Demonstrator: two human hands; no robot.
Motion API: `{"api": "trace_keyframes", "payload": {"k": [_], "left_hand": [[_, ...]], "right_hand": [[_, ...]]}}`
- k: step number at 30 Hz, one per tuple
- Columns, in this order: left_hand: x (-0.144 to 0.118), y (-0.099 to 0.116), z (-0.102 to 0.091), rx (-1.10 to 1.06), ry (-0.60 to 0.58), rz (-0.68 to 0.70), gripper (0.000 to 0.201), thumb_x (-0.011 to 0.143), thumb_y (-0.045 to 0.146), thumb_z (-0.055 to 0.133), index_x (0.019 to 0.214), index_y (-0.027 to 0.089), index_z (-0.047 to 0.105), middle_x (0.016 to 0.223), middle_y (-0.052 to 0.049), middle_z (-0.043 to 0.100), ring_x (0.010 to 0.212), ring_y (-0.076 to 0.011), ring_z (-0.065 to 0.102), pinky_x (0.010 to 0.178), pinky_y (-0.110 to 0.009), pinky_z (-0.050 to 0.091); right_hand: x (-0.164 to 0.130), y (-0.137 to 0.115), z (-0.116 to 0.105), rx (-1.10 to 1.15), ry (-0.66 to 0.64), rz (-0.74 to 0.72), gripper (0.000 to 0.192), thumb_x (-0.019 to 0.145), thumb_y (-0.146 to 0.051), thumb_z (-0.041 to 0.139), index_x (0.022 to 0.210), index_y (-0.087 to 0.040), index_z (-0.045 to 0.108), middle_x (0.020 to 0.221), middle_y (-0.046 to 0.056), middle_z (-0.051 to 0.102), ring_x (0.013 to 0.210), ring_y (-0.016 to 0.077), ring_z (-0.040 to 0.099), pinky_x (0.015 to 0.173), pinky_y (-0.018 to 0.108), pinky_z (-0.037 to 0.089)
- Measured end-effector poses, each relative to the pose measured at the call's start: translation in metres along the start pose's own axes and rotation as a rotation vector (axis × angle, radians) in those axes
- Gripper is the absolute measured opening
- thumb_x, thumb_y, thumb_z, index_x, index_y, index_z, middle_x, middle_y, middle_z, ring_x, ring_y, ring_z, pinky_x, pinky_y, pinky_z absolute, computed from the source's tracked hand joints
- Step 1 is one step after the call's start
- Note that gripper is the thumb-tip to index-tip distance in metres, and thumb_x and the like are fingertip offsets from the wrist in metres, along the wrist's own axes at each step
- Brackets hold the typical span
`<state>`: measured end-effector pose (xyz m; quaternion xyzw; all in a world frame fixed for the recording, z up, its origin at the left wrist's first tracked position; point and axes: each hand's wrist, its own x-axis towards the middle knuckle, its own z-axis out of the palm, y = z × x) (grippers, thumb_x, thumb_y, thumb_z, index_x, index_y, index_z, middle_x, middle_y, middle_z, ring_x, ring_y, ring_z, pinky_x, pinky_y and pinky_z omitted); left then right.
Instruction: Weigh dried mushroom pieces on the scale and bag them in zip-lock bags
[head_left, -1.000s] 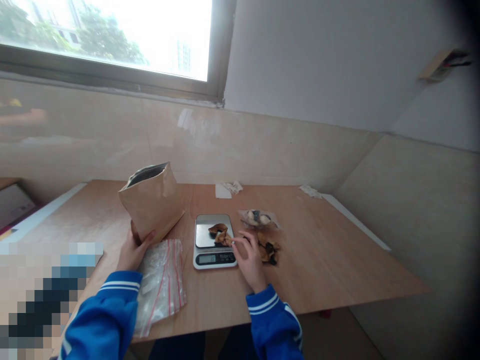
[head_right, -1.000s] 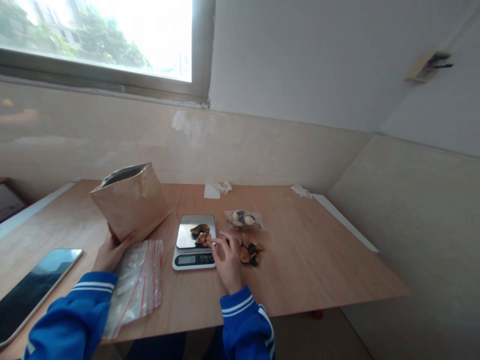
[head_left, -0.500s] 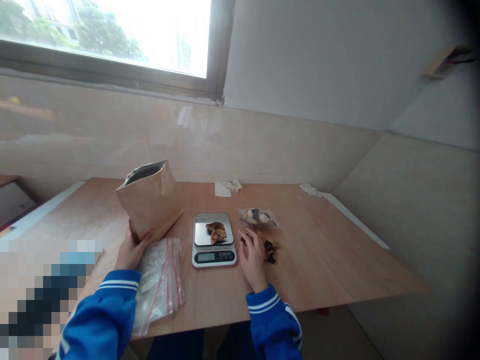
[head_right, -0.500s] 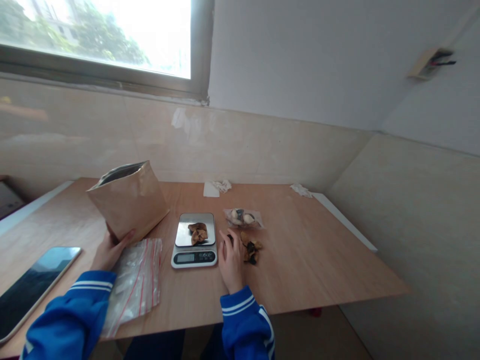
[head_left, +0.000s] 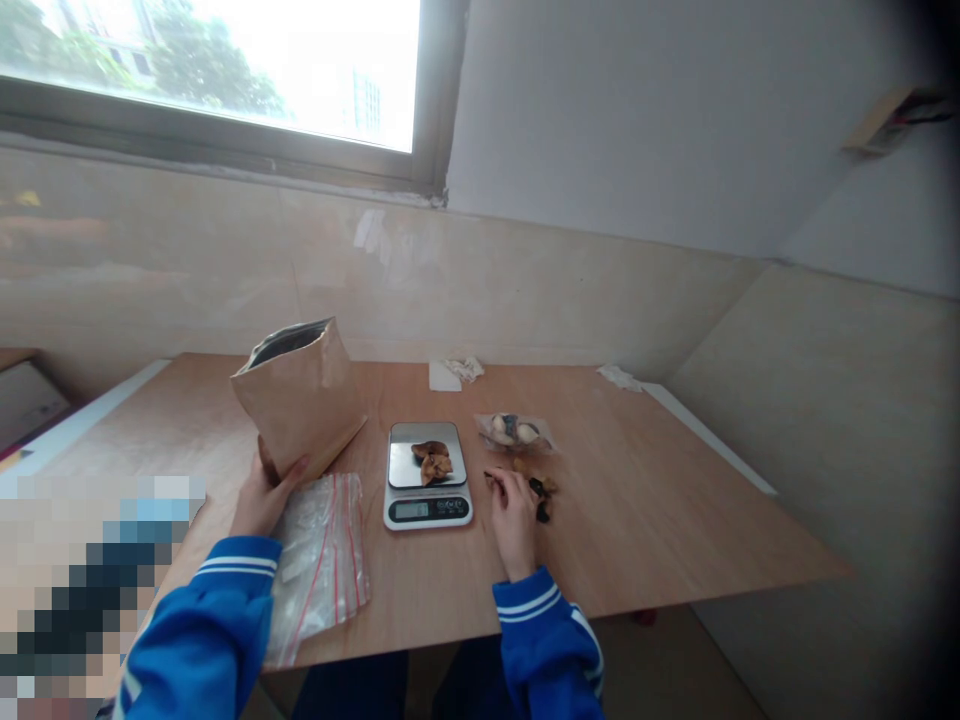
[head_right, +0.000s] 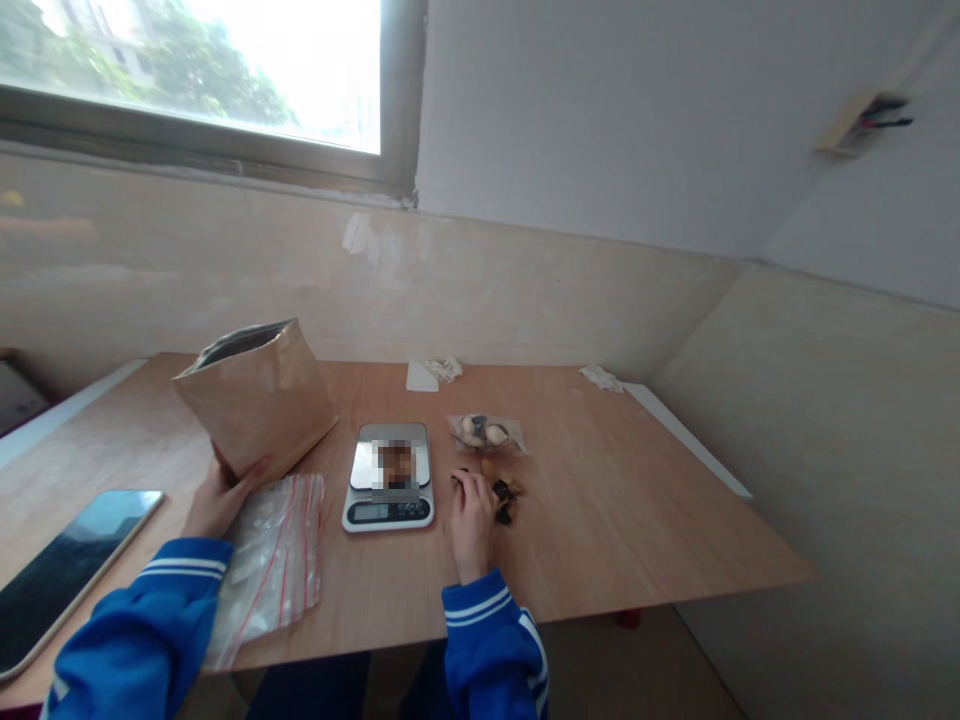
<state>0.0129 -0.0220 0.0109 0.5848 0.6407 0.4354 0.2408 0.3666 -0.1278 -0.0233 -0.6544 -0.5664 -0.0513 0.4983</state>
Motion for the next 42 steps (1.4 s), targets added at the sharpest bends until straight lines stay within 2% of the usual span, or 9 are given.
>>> {"api": "trace_keyframes", "payload": {"k": [7, 12, 16, 20, 23, 27, 32, 35, 42], "left_hand": [[0.001, -0.001, 0.001, 0.037, -0.016, -0.040, 0.085, 0.075, 0.056, 0.063, 0.145, 0.016, 0.036, 0.133, -0.016, 0.058, 0.124, -0.0347, 0.053, 0.105, -0.046, 0.041], [-0.001, 0.001, 0.000, 0.018, -0.004, -0.022, 0.086, 0.075, 0.055, 0.064, 0.146, 0.017, 0.034, 0.136, -0.015, 0.055, 0.128, -0.0336, 0.050, 0.107, -0.046, 0.038], [-0.001, 0.003, 0.000, 0.002, -0.011, -0.003, 0.086, 0.076, 0.055, 0.063, 0.147, 0.018, 0.032, 0.138, -0.015, 0.054, 0.128, -0.0338, 0.049, 0.107, -0.047, 0.038], [0.000, 0.003, 0.000, 0.012, -0.007, -0.043, 0.085, 0.074, 0.055, 0.064, 0.144, 0.017, 0.037, 0.134, -0.015, 0.057, 0.126, -0.0348, 0.051, 0.106, -0.047, 0.039], [0.000, 0.003, 0.000, -0.010, -0.004, -0.031, 0.085, 0.074, 0.055, 0.065, 0.145, 0.018, 0.036, 0.136, -0.014, 0.056, 0.128, -0.0340, 0.049, 0.108, -0.047, 0.038], [-0.001, 0.004, 0.000, -0.010, -0.015, -0.021, 0.087, 0.075, 0.056, 0.062, 0.147, 0.017, 0.032, 0.138, -0.015, 0.054, 0.129, -0.0334, 0.048, 0.108, -0.046, 0.037], [-0.001, 0.004, 0.000, -0.007, -0.011, -0.008, 0.087, 0.075, 0.055, 0.064, 0.147, 0.018, 0.033, 0.137, -0.015, 0.055, 0.128, -0.0340, 0.049, 0.107, -0.047, 0.038], [-0.001, 0.002, 0.000, -0.003, -0.010, -0.013, 0.087, 0.074, 0.055, 0.065, 0.146, 0.018, 0.033, 0.136, -0.015, 0.055, 0.128, -0.0341, 0.049, 0.107, -0.047, 0.039], [0.000, 0.000, 0.000, 0.023, -0.008, -0.063, 0.084, 0.073, 0.056, 0.066, 0.142, 0.017, 0.040, 0.132, -0.016, 0.058, 0.125, -0.0361, 0.051, 0.106, -0.049, 0.039]], "right_hand": [[-0.004, -0.023, -0.009, 0.174, 0.058, -0.072, 0.020, 0.094, -0.018, 0.046, 0.102, -0.018, 0.064, 0.096, 0.008, 0.068, 0.091, 0.0186, 0.064, 0.085, 0.034, 0.050], [-0.006, -0.037, -0.007, 0.253, -0.048, -0.169, 0.020, 0.094, -0.017, 0.046, 0.102, -0.020, 0.064, 0.096, 0.007, 0.069, 0.092, 0.0182, 0.065, 0.085, 0.033, 0.053], [0.002, -0.044, 0.001, 0.278, -0.114, -0.164, 0.022, 0.095, -0.017, 0.043, 0.102, -0.021, 0.063, 0.097, 0.007, 0.069, 0.095, 0.0183, 0.065, 0.086, 0.032, 0.053], [0.016, -0.053, 0.012, 0.296, -0.165, -0.176, 0.023, 0.094, -0.018, 0.043, 0.104, -0.021, 0.064, 0.098, 0.006, 0.069, 0.093, 0.0174, 0.067, 0.083, 0.029, 0.054], [0.020, -0.057, 0.017, 0.299, -0.151, -0.180, 0.023, 0.094, -0.019, 0.044, 0.102, -0.021, 0.065, 0.098, 0.006, 0.070, 0.094, 0.0179, 0.067, 0.085, 0.030, 0.053], [0.017, -0.051, 0.016, 0.287, -0.049, -0.105, 0.022, 0.095, -0.019, 0.043, 0.100, -0.019, 0.064, 0.097, 0.008, 0.069, 0.095, 0.0190, 0.066, 0.086, 0.033, 0.052], [0.013, -0.044, 0.013, 0.280, -0.106, -0.094, 0.029, 0.095, -0.018, 0.041, 0.115, -0.019, 0.061, 0.110, 0.010, 0.068, 0.104, 0.0197, 0.063, 0.093, 0.036, 0.051], [0.011, -0.038, 0.006, 0.242, -0.072, -0.111, 0.036, 0.095, -0.015, 0.036, 0.123, -0.019, 0.059, 0.118, 0.011, 0.066, 0.112, 0.0205, 0.060, 0.098, 0.040, 0.048], [-0.002, 0.017, -0.013, -0.105, 0.067, -0.027, 0.040, 0.091, -0.018, 0.040, 0.128, -0.018, 0.056, 0.135, 0.015, 0.052, 0.127, 0.0282, 0.045, 0.102, 0.053, 0.039]]}}
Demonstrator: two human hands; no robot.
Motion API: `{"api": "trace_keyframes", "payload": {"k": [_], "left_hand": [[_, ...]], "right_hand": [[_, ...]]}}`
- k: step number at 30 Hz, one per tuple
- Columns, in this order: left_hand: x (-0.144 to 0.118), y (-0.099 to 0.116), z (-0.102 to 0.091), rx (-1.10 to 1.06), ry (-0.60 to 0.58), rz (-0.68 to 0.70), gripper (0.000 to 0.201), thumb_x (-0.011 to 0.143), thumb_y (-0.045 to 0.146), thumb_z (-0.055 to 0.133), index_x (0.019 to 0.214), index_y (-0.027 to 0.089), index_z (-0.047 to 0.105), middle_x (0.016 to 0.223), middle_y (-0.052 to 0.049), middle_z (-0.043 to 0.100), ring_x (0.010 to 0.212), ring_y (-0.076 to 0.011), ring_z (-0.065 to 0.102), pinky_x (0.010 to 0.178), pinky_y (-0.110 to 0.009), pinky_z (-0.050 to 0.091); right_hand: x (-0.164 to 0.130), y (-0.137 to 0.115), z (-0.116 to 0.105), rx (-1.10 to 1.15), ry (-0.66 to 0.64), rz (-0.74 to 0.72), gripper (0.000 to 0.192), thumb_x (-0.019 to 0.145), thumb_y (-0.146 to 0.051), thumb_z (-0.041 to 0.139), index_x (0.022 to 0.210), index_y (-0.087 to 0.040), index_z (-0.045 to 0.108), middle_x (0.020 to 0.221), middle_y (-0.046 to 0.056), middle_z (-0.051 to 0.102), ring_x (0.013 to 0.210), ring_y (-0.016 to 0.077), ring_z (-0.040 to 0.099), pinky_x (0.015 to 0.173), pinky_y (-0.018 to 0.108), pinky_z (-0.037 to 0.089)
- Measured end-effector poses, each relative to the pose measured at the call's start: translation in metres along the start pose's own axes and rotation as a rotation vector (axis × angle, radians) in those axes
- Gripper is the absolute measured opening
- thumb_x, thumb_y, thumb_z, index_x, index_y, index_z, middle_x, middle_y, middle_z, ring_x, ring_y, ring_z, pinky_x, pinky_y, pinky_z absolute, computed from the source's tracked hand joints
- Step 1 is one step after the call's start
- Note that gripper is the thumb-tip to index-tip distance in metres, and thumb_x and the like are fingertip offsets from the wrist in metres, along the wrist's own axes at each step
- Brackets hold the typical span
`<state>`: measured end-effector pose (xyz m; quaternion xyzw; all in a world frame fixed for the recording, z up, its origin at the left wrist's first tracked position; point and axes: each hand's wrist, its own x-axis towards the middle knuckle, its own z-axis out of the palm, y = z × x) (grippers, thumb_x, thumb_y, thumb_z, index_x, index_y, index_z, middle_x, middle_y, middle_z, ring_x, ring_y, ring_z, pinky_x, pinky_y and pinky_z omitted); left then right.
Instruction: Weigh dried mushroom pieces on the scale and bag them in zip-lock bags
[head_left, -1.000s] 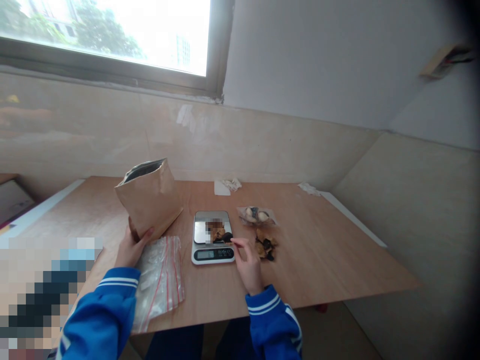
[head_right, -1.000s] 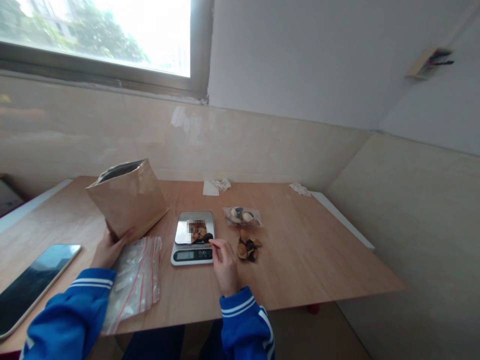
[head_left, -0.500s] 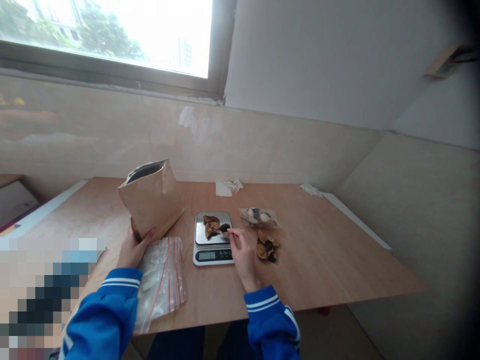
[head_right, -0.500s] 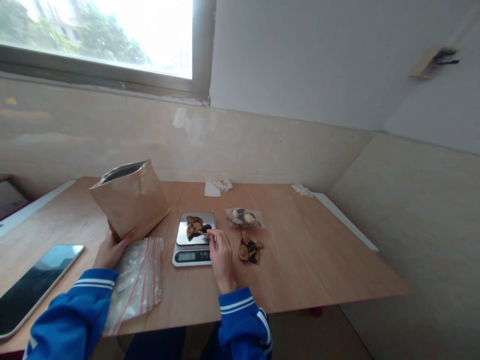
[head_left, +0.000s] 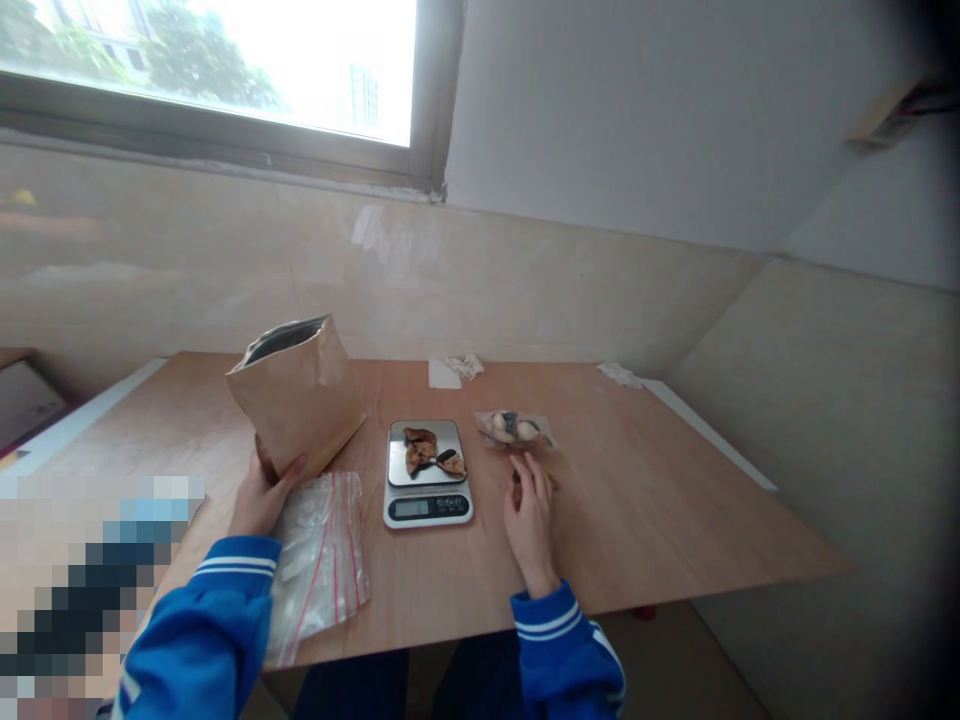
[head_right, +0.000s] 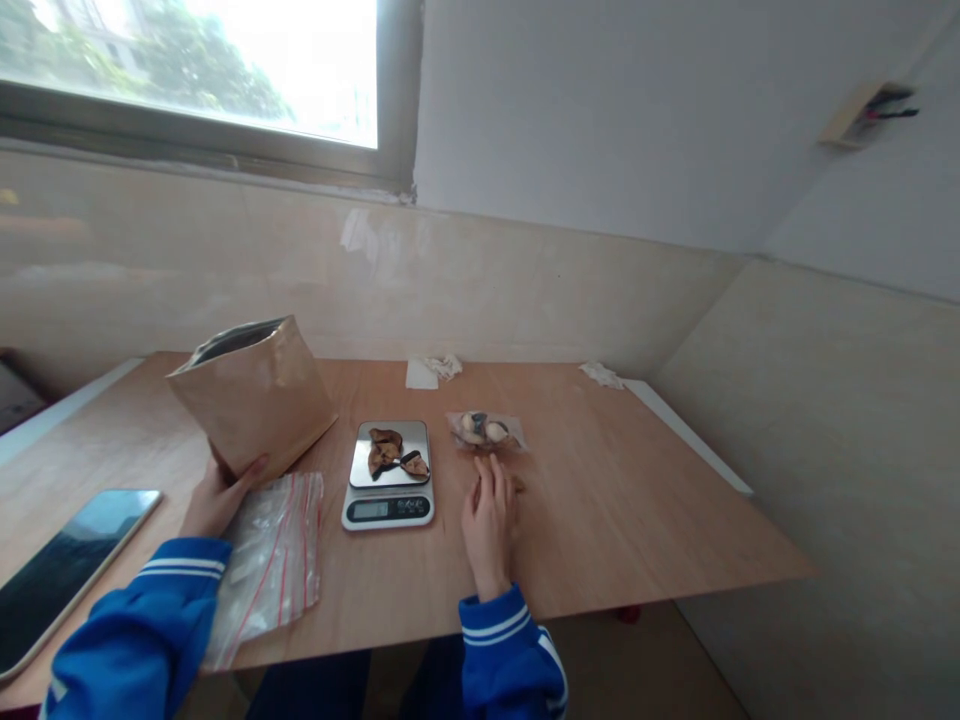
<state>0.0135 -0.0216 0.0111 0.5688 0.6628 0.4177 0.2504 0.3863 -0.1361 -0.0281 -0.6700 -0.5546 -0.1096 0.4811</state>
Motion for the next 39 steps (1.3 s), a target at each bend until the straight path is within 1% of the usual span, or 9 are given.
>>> {"api": "trace_keyframes", "payload": {"k": [3, 5, 11, 18, 22, 26, 34, 36, 39], "left_hand": [[0.000, 0.002, 0.000, 0.005, 0.003, -0.001, 0.083, 0.073, 0.055, 0.066, 0.142, 0.017, 0.040, 0.131, -0.015, 0.059, 0.125, -0.0357, 0.052, 0.106, -0.048, 0.040], [-0.001, 0.004, -0.001, 0.007, 0.005, 0.012, 0.083, 0.074, 0.055, 0.064, 0.143, 0.016, 0.039, 0.133, -0.014, 0.058, 0.126, -0.0349, 0.051, 0.107, -0.047, 0.040], [-0.003, 0.007, -0.002, 0.027, 0.002, 0.029, 0.087, 0.075, 0.055, 0.063, 0.147, 0.018, 0.032, 0.135, -0.013, 0.056, 0.126, -0.0345, 0.051, 0.106, -0.046, 0.041], [-0.002, 0.005, -0.001, 0.018, -0.008, 0.032, 0.087, 0.075, 0.058, 0.062, 0.147, 0.017, 0.033, 0.135, -0.015, 0.056, 0.126, -0.0345, 0.051, 0.106, -0.047, 0.039], [-0.002, 0.005, 0.000, 0.007, -0.008, 0.047, 0.084, 0.076, 0.057, 0.061, 0.145, 0.015, 0.036, 0.135, -0.015, 0.055, 0.127, -0.0339, 0.051, 0.107, -0.046, 0.039], [-0.001, 0.004, 0.000, -0.008, -0.004, 0.050, 0.085, 0.075, 0.055, 0.062, 0.145, 0.015, 0.035, 0.138, -0.015, 0.054, 0.129, -0.0337, 0.048, 0.108, -0.046, 0.037], [-0.001, 0.002, 0.001, -0.045, -0.008, 0.030, 0.088, 0.075, 0.058, 0.062, 0.146, 0.016, 0.033, 0.137, -0.016, 0.054, 0.129, -0.0334, 0.048, 0.107, -0.046, 0.038], [0.000, 0.001, 0.002, -0.058, -0.007, 0.032, 0.089, 0.074, 0.058, 0.063, 0.146, 0.016, 0.033, 0.136, -0.016, 0.055, 0.128, -0.0334, 0.049, 0.107, -0.046, 0.038], [-0.001, 0.000, 0.001, -0.056, 0.000, 0.021, 0.088, 0.073, 0.058, 0.063, 0.146, 0.016, 0.034, 0.136, -0.016, 0.055, 0.128, -0.0338, 0.049, 0.107, -0.047, 0.038]], "right_hand": [[-0.007, 0.019, 0.001, -0.134, -0.040, 0.015, 0.039, 0.088, -0.021, 0.044, 0.124, -0.017, 0.057, 0.132, 0.018, 0.054, 0.124, 0.0325, 0.045, 0.100, 0.057, 0.035], [-0.010, 0.022, 0.001, -0.188, -0.077, 0.020, 0.034, 0.087, -0.021, 0.045, 0.118, -0.017, 0.060, 0.127, 0.017, 0.057, 0.121, 0.0329, 0.046, 0.099, 0.057, 0.032], [-0.009, 0.012, -0.004, -0.198, -0.108, 0.061, 0.013, 0.085, -0.022, 0.050, 0.093, -0.021, 0.061, 0.111, 0.011, 0.063, 0.107, 0.0301, 0.051, 0.094, 0.051, 0.030], [-0.004, 0.009, -0.004, -0.176, -0.078, 0.061, 0.011, 0.082, -0.016, 0.048, 0.092, -0.019, 0.053, 0.099, 0.009, 0.061, 0.097, 0.0255, 0.055, 0.090, 0.043, 0.035], [0.001, 0.003, -0.005, -0.118, -0.122, 0.015, 0.012, 0.083, -0.013, 0.045, 0.090, -0.020, 0.052, 0.094, 0.008, 0.061, 0.092, 0.0238, 0.055, 0.088, 0.040, 0.039], [0.012, -0.007, -0.004, 0.005, -0.035, 0.030, 0.010, 0.085, -0.017, 0.049, 0.094, -0.019, 0.053, 0.095, 0.008, 0.061, 0.093, 0.0231, 0.057, 0.088, 0.040, 0.042], [0.064, -0.047, 0.022, 0.316, 0.065, 0.097, 0.014, 0.086, -0.026, 0.054, 0.098, -0.018, 0.058, 0.096, 0.010, 0.063, 0.089, 0.0214, 0.059, 0.084, 0.037, 0.049], [0.072, -0.055, 0.030, 0.350, 0.030, 0.100, 0.015, 0.086, -0.027, 0.056, 0.096, -0.018, 0.059, 0.095, 0.009, 0.065, 0.088, 0.0214, 0.060, 0.082, 0.037, 0.050], [0.072, -0.058, 0.036, 0.383, -0.118, 0.037, 0.014, 0.088, -0.028, 0.054, 0.092, -0.018, 0.064, 0.095, 0.009, 0.068, 0.091, 0.0218, 0.062, 0.087, 0.038, 0.048]]}}
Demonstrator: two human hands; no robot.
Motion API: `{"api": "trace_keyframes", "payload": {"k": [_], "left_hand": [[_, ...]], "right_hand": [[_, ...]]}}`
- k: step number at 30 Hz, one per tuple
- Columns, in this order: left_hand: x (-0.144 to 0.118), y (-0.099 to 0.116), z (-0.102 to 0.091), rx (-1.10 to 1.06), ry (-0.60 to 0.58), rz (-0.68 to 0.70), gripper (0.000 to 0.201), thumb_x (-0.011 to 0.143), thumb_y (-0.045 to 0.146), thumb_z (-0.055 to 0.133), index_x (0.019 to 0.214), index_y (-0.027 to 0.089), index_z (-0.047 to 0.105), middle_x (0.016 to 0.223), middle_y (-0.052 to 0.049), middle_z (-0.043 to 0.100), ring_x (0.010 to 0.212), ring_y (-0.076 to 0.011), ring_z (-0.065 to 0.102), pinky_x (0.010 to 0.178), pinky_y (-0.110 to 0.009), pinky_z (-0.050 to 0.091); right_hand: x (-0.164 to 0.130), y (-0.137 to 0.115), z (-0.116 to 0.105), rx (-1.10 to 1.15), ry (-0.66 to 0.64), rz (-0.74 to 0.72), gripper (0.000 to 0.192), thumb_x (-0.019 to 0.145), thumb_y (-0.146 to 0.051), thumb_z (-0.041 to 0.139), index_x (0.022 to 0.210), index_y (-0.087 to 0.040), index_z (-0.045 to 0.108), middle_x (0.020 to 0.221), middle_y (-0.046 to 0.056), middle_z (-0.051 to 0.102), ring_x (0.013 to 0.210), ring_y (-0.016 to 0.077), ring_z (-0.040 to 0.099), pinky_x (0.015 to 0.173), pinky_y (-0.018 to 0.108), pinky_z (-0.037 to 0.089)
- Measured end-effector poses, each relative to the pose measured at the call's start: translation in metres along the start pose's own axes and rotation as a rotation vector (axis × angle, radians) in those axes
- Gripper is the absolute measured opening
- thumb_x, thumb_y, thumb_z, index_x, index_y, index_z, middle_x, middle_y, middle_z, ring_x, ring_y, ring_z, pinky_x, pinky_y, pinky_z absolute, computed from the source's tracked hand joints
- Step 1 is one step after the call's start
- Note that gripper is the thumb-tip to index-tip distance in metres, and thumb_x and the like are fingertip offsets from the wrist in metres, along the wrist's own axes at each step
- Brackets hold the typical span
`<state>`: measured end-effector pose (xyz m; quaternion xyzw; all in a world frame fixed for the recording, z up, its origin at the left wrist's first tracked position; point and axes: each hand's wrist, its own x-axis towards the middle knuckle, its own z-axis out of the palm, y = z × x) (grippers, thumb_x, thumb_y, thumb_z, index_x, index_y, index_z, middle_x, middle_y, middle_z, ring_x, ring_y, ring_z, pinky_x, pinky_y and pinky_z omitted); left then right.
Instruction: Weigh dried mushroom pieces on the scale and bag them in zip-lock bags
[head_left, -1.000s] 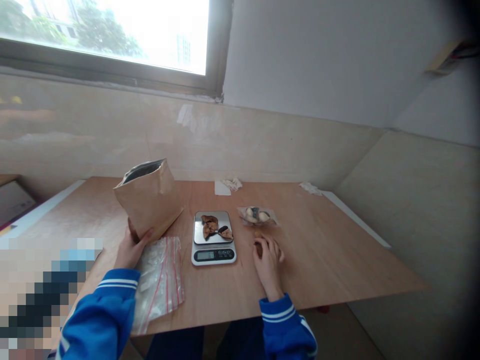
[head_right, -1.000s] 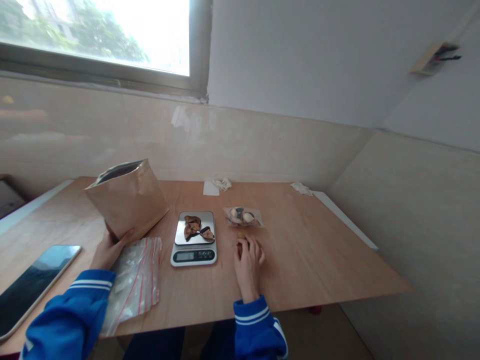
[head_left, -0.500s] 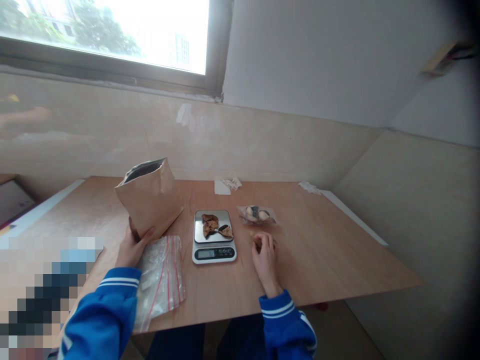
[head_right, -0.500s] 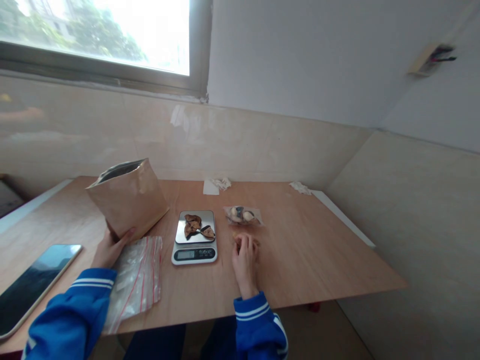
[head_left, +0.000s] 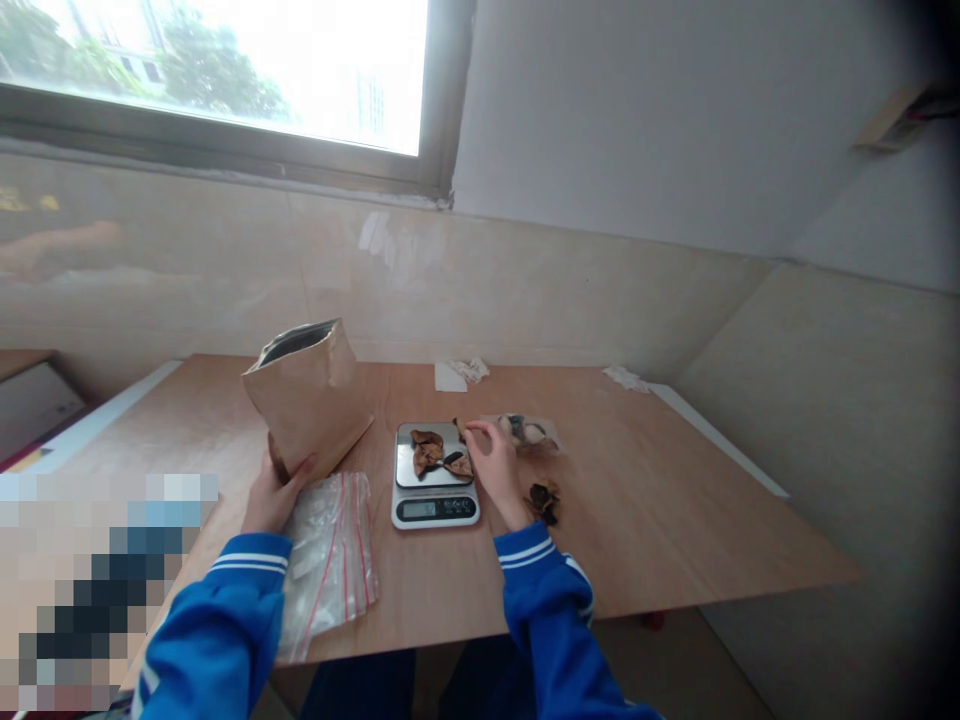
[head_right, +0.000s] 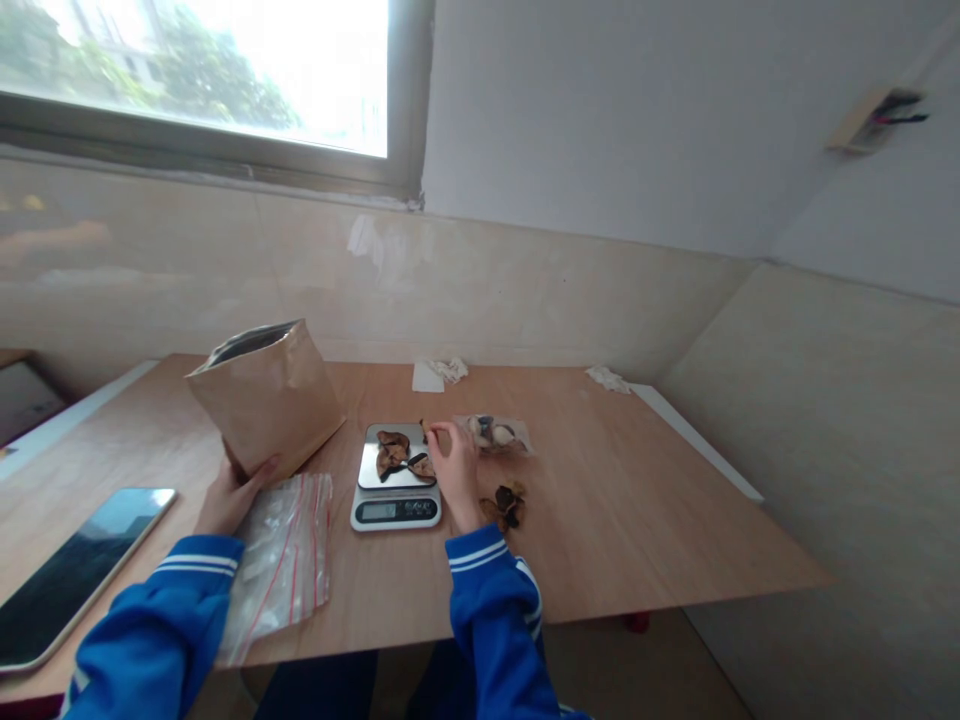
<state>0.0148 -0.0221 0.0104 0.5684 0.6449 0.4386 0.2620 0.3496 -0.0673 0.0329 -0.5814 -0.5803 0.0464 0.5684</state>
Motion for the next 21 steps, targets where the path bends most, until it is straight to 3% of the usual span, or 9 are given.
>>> {"api": "trace_keyframes", "payload": {"k": [2, 7, 12, 17, 21], "left_hand": [[-0.001, 0.001, -0.001, 0.002, 0.005, 0.005, 0.088, 0.074, 0.058, 0.063, 0.146, 0.017, 0.034, 0.137, -0.016, 0.054, 0.129, -0.0339, 0.048, 0.108, -0.048, 0.037], [-0.004, 0.006, -0.002, 0.002, -0.008, 0.014, 0.087, 0.075, 0.057, 0.063, 0.146, 0.016, 0.033, 0.137, -0.016, 0.054, 0.129, -0.0343, 0.048, 0.108, -0.049, 0.037], [-0.002, 0.004, -0.001, 0.055, -0.004, 0.015, 0.087, 0.075, 0.057, 0.063, 0.146, 0.017, 0.032, 0.136, -0.016, 0.054, 0.128, -0.0353, 0.049, 0.107, -0.050, 0.038], [-0.001, 0.001, -0.001, 0.065, -0.004, 0.029, 0.088, 0.075, 0.056, 0.064, 0.146, 0.016, 0.031, 0.136, -0.016, 0.054, 0.127, -0.0348, 0.050, 0.107, -0.049, 0.038], [-0.002, 0.001, 0.000, 0.063, 0.004, 0.013, 0.087, 0.074, 0.056, 0.063, 0.145, 0.016, 0.033, 0.135, -0.016, 0.055, 0.127, -0.0342, 0.050, 0.107, -0.048, 0.038]], "right_hand": [[-0.007, 0.004, -0.004, -0.002, -0.034, -0.014, 0.019, 0.091, -0.028, 0.049, 0.090, -0.018, 0.066, 0.099, 0.010, 0.069, 0.098, 0.0225, 0.062, 0.093, 0.040, 0.046], [-0.043, 0.026, -0.039, -0.171, 0.074, 0.003, 0.026, 0.094, -0.030, 0.044, 0.093, -0.017, 0.066, 0.107, 0.013, 0.064, 0.104, 0.0241, 0.059, 0.093, 0.042, 0.046], [-0.085, 0.047, -0.074, -0.469, -0.022, -0.031, 0.024, 0.092, -0.033, 0.048, 0.099, -0.019, 0.066, 0.118, 0.014, 0.059, 0.111, 0.0290, 0.054, 0.094, 0.048, 0.042], [-0.106, 0.050, -0.083, -0.554, -0.173, -0.048, 0.023, 0.092, -0.031, 0.048, 0.108, -0.024, 0.063, 0.112, 0.009, 0.065, 0.107, 0.0268, 0.056, 0.091, 0.045, 0.040], [-0.105, 0.047, -0.083, -0.523, -0.181, -0.070, 0.023, 0.094, -0.029, 0.047, 0.109, -0.023, 0.062, 0.110, 0.007, 0.067, 0.104, 0.0245, 0.058, 0.092, 0.041, 0.037]]}}
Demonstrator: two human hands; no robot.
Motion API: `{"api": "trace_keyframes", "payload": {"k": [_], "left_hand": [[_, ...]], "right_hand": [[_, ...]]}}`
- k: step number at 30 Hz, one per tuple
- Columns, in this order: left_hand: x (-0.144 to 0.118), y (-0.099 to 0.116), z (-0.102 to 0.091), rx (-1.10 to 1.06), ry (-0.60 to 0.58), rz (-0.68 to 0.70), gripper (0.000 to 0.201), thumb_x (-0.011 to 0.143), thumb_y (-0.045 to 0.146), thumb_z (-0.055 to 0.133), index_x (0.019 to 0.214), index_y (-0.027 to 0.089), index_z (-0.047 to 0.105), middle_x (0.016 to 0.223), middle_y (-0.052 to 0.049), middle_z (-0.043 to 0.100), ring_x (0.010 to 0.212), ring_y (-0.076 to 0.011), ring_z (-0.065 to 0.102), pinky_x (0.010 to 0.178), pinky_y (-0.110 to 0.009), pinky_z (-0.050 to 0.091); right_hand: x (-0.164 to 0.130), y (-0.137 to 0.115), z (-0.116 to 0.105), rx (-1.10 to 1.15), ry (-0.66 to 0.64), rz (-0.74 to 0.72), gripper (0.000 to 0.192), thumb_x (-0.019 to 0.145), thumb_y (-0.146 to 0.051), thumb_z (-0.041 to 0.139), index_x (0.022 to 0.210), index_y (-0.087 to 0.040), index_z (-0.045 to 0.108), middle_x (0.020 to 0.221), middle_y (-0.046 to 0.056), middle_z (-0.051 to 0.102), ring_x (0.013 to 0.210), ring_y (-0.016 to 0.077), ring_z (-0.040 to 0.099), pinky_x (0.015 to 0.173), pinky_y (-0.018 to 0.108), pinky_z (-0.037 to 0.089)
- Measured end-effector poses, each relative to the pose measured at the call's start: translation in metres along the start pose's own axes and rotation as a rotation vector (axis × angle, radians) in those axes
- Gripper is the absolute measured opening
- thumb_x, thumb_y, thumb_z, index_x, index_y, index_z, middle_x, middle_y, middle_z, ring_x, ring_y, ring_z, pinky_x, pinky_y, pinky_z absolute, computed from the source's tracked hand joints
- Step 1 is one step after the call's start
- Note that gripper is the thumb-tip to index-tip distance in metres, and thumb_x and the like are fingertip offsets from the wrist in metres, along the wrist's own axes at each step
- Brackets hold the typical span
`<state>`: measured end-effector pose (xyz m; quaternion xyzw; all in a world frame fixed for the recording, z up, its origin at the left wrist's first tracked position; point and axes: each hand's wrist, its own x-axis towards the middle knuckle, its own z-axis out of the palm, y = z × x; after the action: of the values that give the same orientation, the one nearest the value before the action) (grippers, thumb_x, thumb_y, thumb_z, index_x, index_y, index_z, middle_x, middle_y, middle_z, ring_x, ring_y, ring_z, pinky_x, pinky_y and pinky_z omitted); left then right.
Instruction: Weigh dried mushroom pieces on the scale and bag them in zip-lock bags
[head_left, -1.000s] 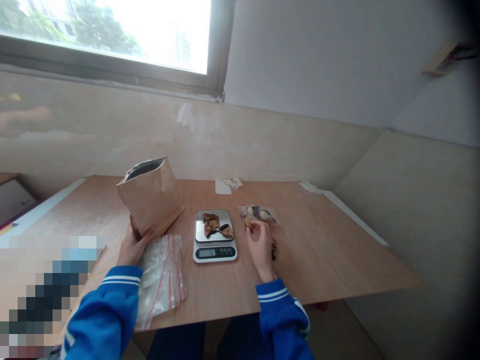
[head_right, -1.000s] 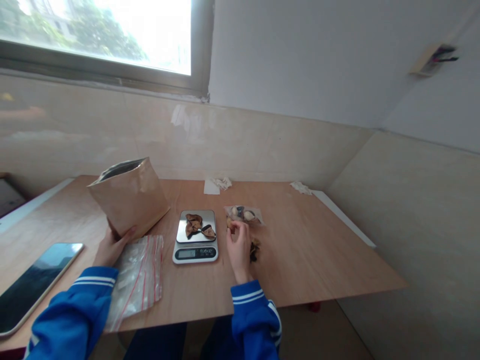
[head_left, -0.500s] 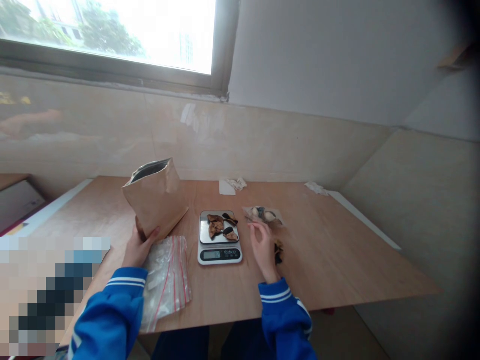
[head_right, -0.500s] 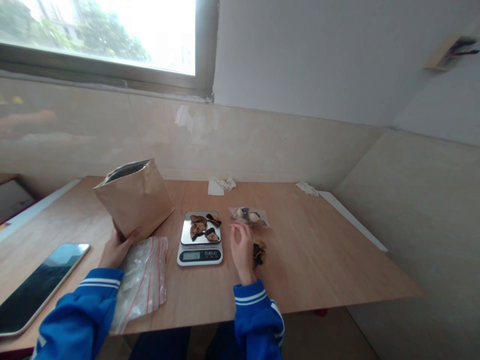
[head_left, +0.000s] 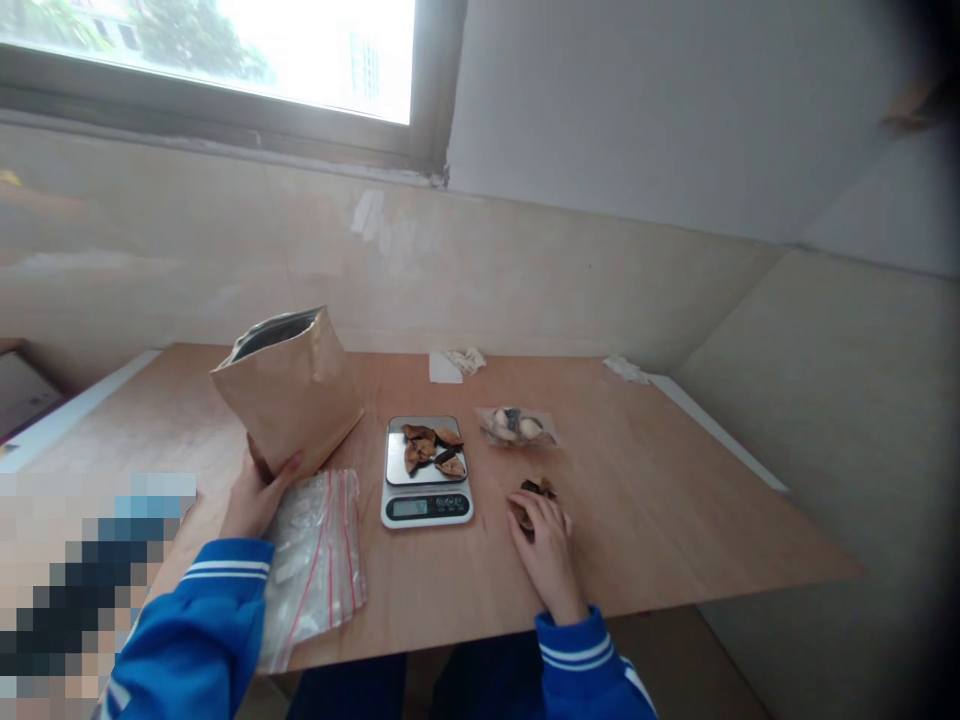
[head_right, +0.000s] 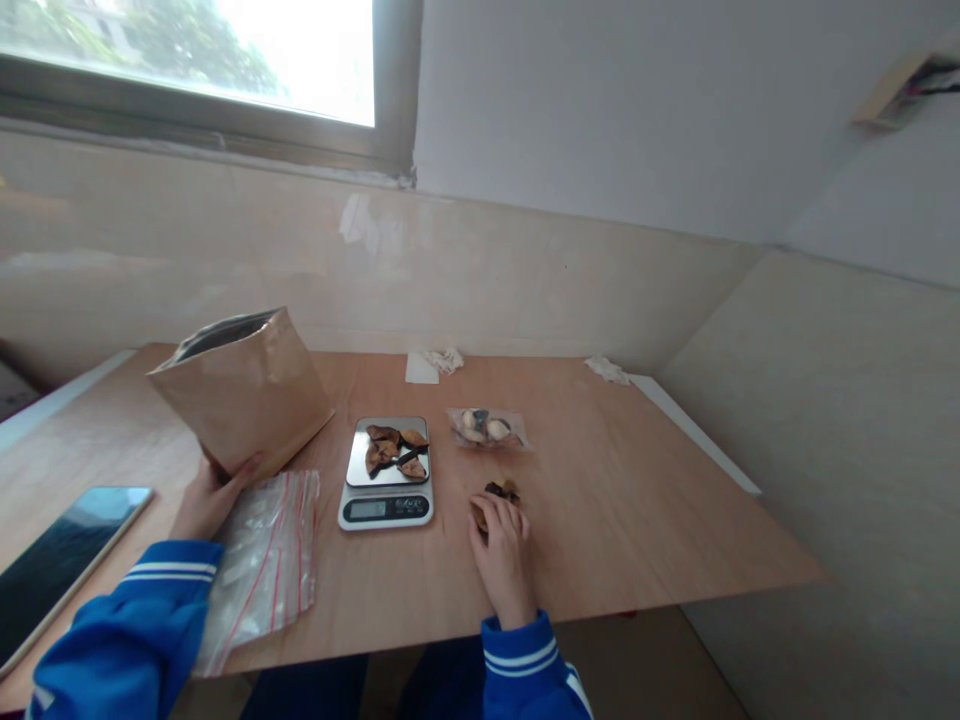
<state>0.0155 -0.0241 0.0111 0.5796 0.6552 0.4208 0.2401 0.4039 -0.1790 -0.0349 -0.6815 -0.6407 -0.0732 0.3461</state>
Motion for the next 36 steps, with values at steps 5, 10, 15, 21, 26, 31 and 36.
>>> {"api": "trace_keyframes", "payload": {"k": [5, 10, 15, 21, 26, 31, 36], "left_hand": [[0.001, -0.002, 0.000, 0.017, 0.010, -0.019, 0.085, 0.073, 0.057, 0.064, 0.142, 0.015, 0.037, 0.134, -0.016, 0.056, 0.126, -0.0352, 0.051, 0.106, -0.048, 0.039], [0.001, -0.002, 0.001, -0.009, 0.006, -0.011, 0.087, 0.072, 0.057, 0.065, 0.143, 0.016, 0.036, 0.134, -0.016, 0.056, 0.126, -0.0353, 0.051, 0.106, -0.049, 0.039], [0.001, -0.002, 0.001, -0.033, 0.011, 0.004, 0.086, 0.071, 0.055, 0.067, 0.143, 0.018, 0.037, 0.135, -0.016, 0.055, 0.127, -0.0344, 0.050, 0.107, -0.048, 0.038], [0.002, -0.004, 0.001, -0.035, -0.006, -0.022, 0.088, 0.071, 0.055, 0.067, 0.143, 0.016, 0.036, 0.134, -0.016, 0.056, 0.126, -0.0344, 0.051, 0.107, -0.048, 0.038], [0.003, -0.008, 0.002, -0.006, -0.003, -0.032, 0.088, 0.071, 0.056, 0.067, 0.143, 0.016, 0.035, 0.134, -0.016, 0.056, 0.126, -0.0342, 0.051, 0.106, -0.047, 0.039], [0.003, -0.006, 0.001, -0.003, -0.012, -0.016, 0.088, 0.073, 0.055, 0.066, 0.146, 0.016, 0.032, 0.134, -0.016, 0.056, 0.125, -0.0346, 0.052, 0.105, -0.047, 0.041], [-0.001, 0.004, 0.000, -0.022, -0.010, -0.001, 0.088, 0.074, 0.054, 0.065, 0.147, 0.018, 0.031, 0.136, -0.014, 0.055, 0.127, -0.0341, 0.050, 0.107, -0.047, 0.039]], "right_hand": [[0.002, -0.001, -0.001, 0.002, 0.034, 0.019, 0.023, 0.094, -0.029, 0.047, 0.110, -0.022, 0.062, 0.112, 0.007, 0.068, 0.106, 0.0243, 0.058, 0.091, 0.040, 0.036], [0.003, -0.003, -0.002, 0.039, 0.039, 0.034, 0.023, 0.093, -0.029, 0.047, 0.109, -0.022, 0.062, 0.112, 0.008, 0.067, 0.105, 0.0247, 0.059, 0.089, 0.041, 0.040], [0.005, -0.004, -0.001, 0.092, 0.086, 0.046, 0.023, 0.093, -0.027, 0.048, 0.109, -0.022, 0.062, 0.110, 0.009, 0.067, 0.104, 0.0254, 0.060, 0.089, 0.043, 0.045], [0.008, -0.007, -0.003, 0.268, 0.110, 0.056, 0.025, 0.092, -0.022, 0.045, 0.114, -0.020, 0.058, 0.112, 0.011, 0.063, 0.106, 0.0223, 0.060, 0.089, 0.038, 0.052], [0.009, -0.007, -0.005, 0.252, 0.167, 0.053, 0.019, 0.091, -0.019, 0.043, 0.101, -0.020, 0.059, 0.099, 0.010, 0.064, 0.096, 0.0222, 0.062, 0.085, 0.038, 0.052], [0.008, -0.011, -0.011, 0.248, 0.206, 0.072, 0.016, 0.090, -0.017, 0.043, 0.094, -0.021, 0.058, 0.094, 0.008, 0.065, 0.092, 0.0219, 0.063, 0.083, 0.038, 0.051], [0.011, -0.064, -0.013, 0.272, 0.250, -0.024, 0.014, 0.090, -0.015, 0.050, 0.090, -0.024, 0.061, 0.090, 0.005, 0.069, 0.099, 0.0232, 0.063, 0.092, 0.042, 0.046]]}}
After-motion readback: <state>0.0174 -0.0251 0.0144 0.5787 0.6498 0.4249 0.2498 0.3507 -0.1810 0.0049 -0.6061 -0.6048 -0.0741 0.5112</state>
